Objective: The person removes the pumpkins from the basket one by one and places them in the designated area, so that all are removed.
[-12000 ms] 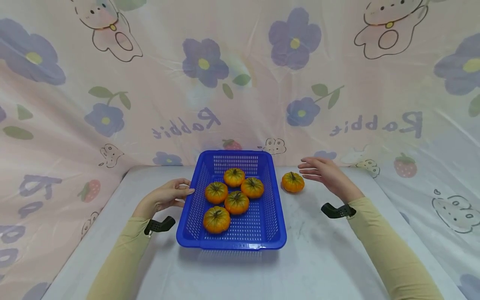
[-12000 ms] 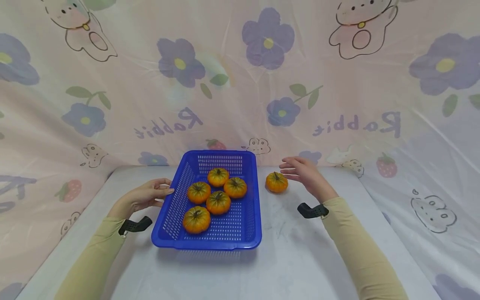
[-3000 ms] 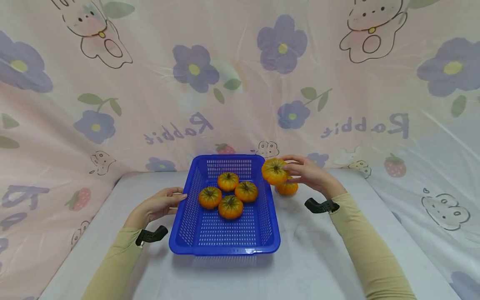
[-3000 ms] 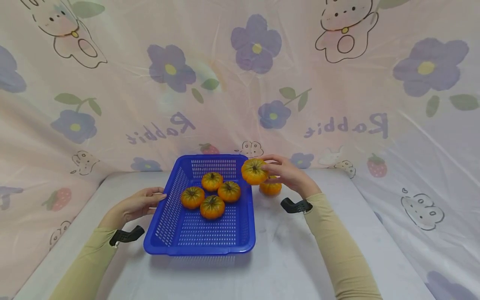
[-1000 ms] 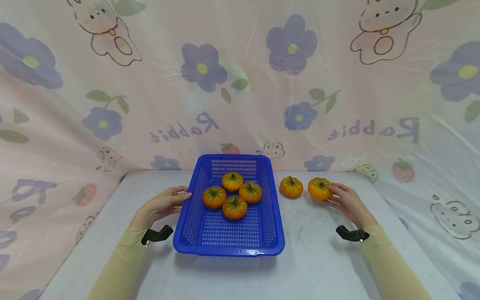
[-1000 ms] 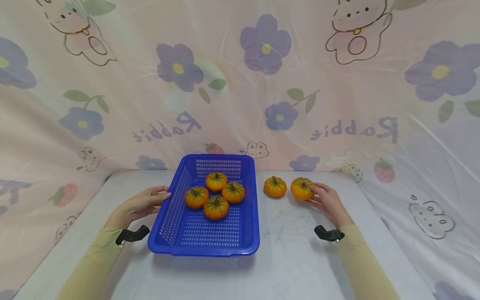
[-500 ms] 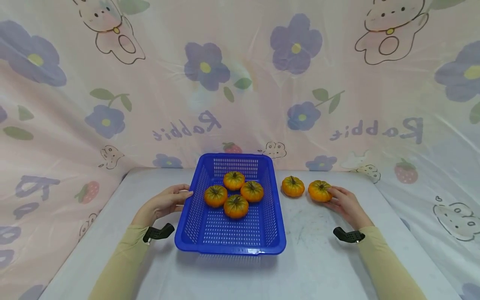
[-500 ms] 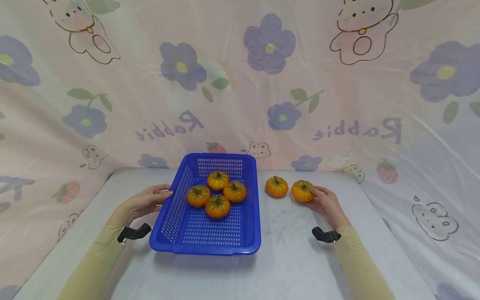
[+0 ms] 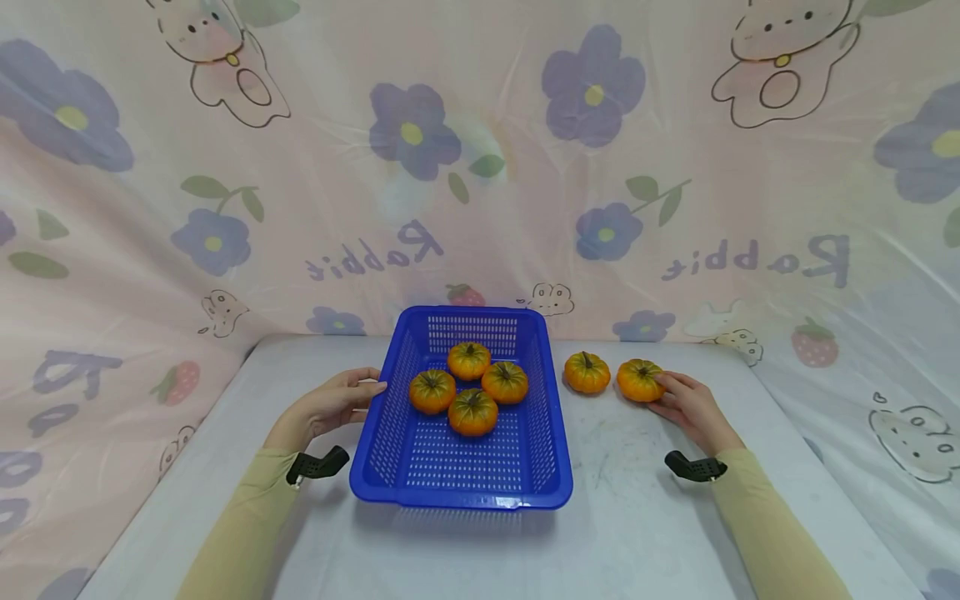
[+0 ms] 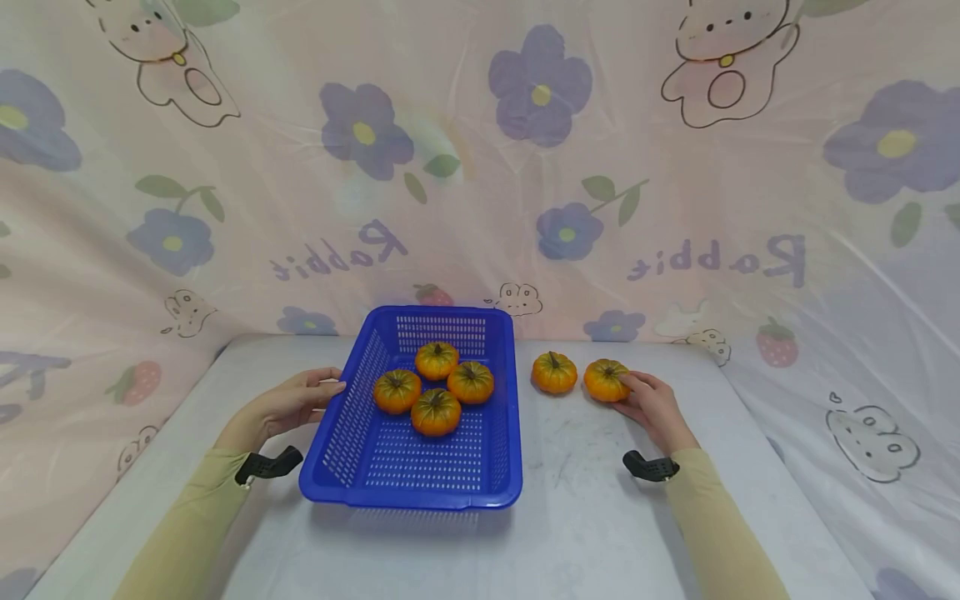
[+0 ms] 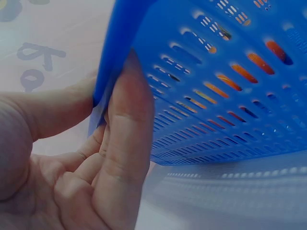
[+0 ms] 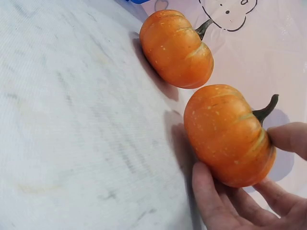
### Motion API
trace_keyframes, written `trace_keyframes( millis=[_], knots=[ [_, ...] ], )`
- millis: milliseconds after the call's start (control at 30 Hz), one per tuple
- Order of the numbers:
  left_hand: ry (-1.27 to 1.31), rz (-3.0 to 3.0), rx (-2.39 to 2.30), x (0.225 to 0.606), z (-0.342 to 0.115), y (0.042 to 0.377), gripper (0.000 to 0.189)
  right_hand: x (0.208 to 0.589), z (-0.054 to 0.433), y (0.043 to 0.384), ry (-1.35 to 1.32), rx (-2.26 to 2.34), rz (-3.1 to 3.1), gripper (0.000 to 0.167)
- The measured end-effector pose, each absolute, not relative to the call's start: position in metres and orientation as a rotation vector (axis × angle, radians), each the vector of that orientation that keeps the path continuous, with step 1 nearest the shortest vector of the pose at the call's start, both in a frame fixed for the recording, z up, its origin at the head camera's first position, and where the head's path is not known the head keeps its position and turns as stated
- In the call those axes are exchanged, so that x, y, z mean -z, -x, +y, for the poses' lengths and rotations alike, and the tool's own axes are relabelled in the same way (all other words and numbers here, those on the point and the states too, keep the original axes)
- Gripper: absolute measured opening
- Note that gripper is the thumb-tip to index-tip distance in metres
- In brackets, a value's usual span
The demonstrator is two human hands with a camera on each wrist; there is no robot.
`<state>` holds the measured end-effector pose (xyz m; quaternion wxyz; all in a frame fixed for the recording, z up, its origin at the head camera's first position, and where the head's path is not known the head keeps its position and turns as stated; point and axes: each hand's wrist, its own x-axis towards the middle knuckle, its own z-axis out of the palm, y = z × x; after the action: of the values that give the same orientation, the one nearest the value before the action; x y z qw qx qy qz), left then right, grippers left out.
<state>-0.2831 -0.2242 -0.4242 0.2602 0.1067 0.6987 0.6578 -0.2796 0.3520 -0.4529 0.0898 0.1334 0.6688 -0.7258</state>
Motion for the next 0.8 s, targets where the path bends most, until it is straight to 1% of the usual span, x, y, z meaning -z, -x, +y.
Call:
trace_keyframes(
  millis=[133, 467, 800],
  knots=[
    [-0.289, 1.889, -1.787, 0.423, -0.224, 0.282, 0.04, 0.453, 0.351, 0.283, -0.407, 2.167, 1.991, 0.069],
    [-0.285, 1.892, -1.781, 0.425, -0.224, 0.281, 0.036, 0.449, 0.344, 0.283, -0.464, 2.135, 2.026, 0.072],
    [-0.292, 1.893, -1.784, 0.424, -0.223, 0.281, 0.037, 0.45, 0.341, 0.287, -0.505, 2.088, 2.104, 0.071]
  ],
)
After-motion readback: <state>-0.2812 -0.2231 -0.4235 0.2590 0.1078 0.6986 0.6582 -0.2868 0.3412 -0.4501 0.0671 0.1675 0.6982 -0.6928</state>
